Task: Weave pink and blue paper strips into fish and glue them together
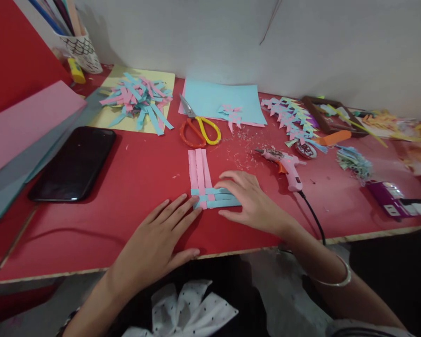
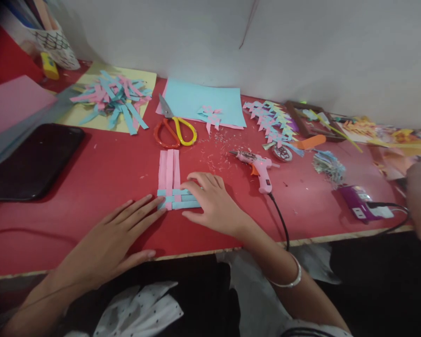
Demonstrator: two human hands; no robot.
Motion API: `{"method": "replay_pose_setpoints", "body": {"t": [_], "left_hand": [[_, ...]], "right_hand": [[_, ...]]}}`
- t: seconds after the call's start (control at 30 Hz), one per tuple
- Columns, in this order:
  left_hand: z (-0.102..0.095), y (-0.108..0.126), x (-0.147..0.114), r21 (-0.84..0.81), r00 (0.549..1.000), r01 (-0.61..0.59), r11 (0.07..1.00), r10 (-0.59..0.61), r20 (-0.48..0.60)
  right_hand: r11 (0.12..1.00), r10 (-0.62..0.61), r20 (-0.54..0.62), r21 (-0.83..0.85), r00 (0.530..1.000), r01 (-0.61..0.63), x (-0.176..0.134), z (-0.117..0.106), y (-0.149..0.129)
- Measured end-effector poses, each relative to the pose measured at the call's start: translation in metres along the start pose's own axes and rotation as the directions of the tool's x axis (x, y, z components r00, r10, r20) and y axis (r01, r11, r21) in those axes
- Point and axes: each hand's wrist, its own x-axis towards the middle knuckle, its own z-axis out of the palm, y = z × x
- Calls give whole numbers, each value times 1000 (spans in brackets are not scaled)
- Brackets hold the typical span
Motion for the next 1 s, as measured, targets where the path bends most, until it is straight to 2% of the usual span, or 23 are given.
{"method": "replay_pose_setpoints", "body": {"t": [0.1,0.27,0.53,0.77,1.0], "left_hand": [[0,0,0,8,1000,-2,1000,2,10],[-1,0,1,8,1000,-1,1000,1,16],[-1,1,1,-50,999,27,998,-25,30],[-1,0,1,-36,1000,11,999,-10,1],[0,-1,1,-58,1000,7,998,-5,27]], "right_hand": [[997,-51,121,60,991,44,8,-2,6],[994,-81,164,89,983,67,19,-2,9],[977,-168,130,157,977,147,20,1,10],[977,-170,128,155,977,149,21,0,9],[979,-174,101,127,980,160,19,3,8]]}}
